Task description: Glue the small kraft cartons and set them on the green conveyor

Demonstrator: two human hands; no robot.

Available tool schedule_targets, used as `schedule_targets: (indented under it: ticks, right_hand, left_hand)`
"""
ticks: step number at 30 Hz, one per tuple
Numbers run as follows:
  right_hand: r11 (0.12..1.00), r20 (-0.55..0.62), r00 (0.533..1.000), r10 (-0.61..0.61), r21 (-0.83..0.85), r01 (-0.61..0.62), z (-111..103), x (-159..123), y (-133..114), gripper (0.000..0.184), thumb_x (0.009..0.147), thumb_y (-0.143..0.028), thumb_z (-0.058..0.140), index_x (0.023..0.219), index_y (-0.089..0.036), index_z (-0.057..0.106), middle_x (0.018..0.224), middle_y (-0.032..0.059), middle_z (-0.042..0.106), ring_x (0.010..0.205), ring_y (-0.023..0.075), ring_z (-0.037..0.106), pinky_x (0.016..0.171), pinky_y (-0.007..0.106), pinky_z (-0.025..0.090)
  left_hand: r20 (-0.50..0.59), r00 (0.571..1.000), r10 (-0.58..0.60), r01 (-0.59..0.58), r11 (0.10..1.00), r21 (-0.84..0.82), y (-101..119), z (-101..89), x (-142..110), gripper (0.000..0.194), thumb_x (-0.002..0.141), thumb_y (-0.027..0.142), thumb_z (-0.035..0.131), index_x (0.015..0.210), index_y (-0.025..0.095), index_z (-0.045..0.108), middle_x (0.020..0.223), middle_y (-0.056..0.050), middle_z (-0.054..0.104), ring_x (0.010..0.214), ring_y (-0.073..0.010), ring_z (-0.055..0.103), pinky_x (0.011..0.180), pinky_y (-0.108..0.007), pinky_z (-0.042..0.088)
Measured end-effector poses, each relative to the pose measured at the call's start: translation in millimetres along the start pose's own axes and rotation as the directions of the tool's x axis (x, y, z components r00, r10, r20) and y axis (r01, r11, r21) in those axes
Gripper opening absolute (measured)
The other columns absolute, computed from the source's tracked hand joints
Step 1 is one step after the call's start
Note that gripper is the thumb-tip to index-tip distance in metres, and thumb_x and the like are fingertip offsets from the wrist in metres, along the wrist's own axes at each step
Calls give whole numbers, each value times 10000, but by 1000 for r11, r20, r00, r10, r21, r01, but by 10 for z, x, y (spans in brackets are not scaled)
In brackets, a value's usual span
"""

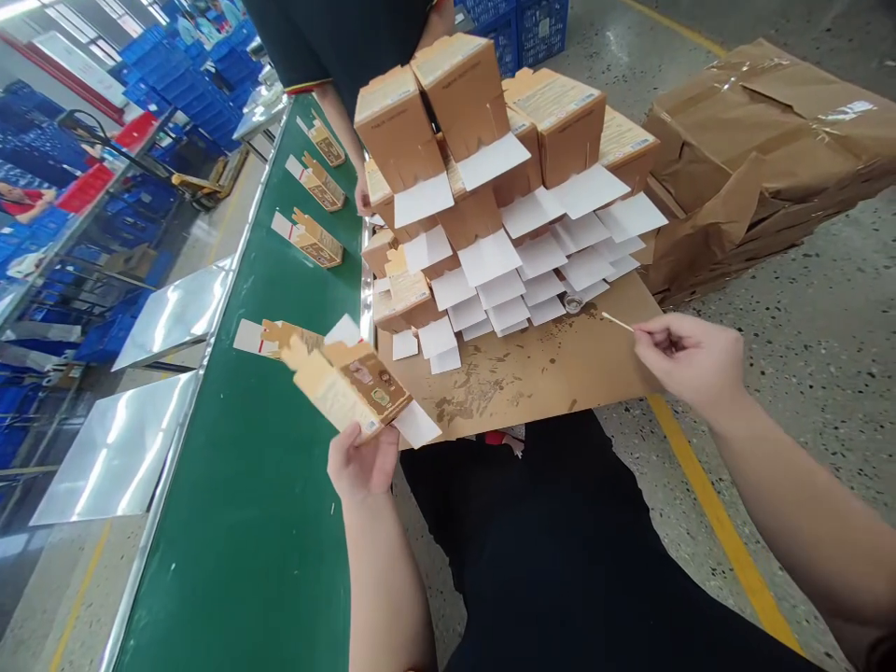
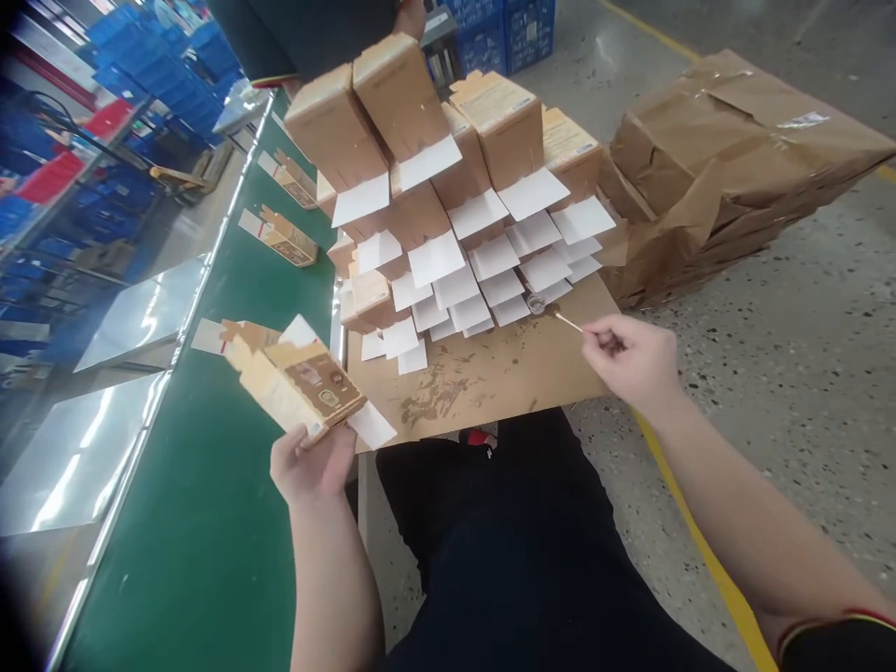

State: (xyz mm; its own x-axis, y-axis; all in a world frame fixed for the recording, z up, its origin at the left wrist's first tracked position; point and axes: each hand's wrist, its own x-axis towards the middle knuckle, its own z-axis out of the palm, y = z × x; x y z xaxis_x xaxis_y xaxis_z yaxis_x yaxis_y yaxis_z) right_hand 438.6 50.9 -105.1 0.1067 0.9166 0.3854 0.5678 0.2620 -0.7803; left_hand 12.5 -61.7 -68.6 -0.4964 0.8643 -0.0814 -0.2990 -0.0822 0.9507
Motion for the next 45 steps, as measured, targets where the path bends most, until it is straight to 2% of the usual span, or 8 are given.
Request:
schedule_targets:
  ticks: [7, 16, 20, 24, 28, 32, 41, 45]
  right_hand:
    - [952, 364, 931, -3, -284, 115, 181, 513, -89, 135, 889, -150, 646, 777, -207, 696, 737, 56, 745, 701, 183, 654, 714, 304, 522]
    - [925, 422, 907, -11, -340, 170, 324, 712, -9, 143, 893, -115, 639, 790, -197, 696, 760, 69, 759, 719, 193, 667, 733, 325, 522]
    - [984, 318, 941, -113, -98, 151, 391, 293, -24, 124, 940, -178, 681, 898, -218, 791, 773, 24, 770, 676, 169, 679, 663, 312, 570]
    - [956, 422, 864, -275, 219, 197, 753, -468, -301, 199, 1024, -204, 649, 902, -245, 800, 762, 5, 762, 612, 147, 644, 577, 288, 534]
    - [935, 453, 823, -344, 244, 257, 1216, -946, -509, 251, 1007, -126, 601, 802, -231, 700, 659, -9, 645, 603, 149, 570, 627, 295, 490]
    - [921, 493, 779, -388, 184, 343, 1420, -1016, -464, 277, 999, -78, 558, 774, -232, 604, 680, 5, 606, 647, 170, 543, 675, 311, 460]
    - [861, 520, 694, -498, 199, 469, 1423, -1111, -456, 300, 1047, -75, 562, 788, -228, 571, 715, 13, 605, 691, 177, 535, 680, 316, 409]
    - [852, 471, 710, -523, 255, 458, 1342, -1160, -497, 313, 1067, -85, 544, 803, -230, 626, 703, 11, 637, 668, 173, 567, 663, 313, 449]
  left_hand:
    - [-74, 997, -25, 25, 1000, 7, -482, -99, -145, 883, 682, 454, 1057, 1498, 370, 733, 1646, -72, 696, 1634, -419, 559, 1276, -527, 571]
    - [-81, 996, -40, 50, 991, 126, -733, 55, -107, 939, 625, 516, 1130, 1442, 277, 735, 1562, -152, 747, 1574, -422, 627, 1312, -579, 535]
    - [-89, 995, -37, 54, 981, 189, -822, 22, -99, 826, 694, 523, 1101, 1382, 261, 726, 1483, -156, 780, 1502, -391, 694, 1297, -561, 547]
    - [-79, 997, -8, 28, 966, 256, -853, 63, -111, 822, 697, 530, 1100, 1361, 255, 701, 1442, -155, 785, 1462, -379, 719, 1277, -548, 561]
    - [-67, 998, 9, 12, 952, 304, -840, 120, -145, 874, 660, 546, 1115, 1359, 255, 680, 1411, -152, 781, 1407, -371, 747, 1260, -547, 570]
    - [-77, 996, 50, -23, 945, 326, -840, 158, -188, 923, 659, 555, 1114, 1400, 260, 649, 1425, -148, 764, 1399, -365, 748, 1262, -547, 567]
    - [-85, 991, 108, -69, 926, 371, -963, 203, -200, 947, 641, 613, 1100, 1375, 252, 622, 1377, -154, 760, 1293, -367, 781, 1174, -556, 617]
    - [-74, 987, 142, -95, 892, 442, -974, 258, -282, 898, 685, 586, 1077, 1366, 244, 601, 1385, -161, 738, 1338, -370, 758, 1204, -561, 595]
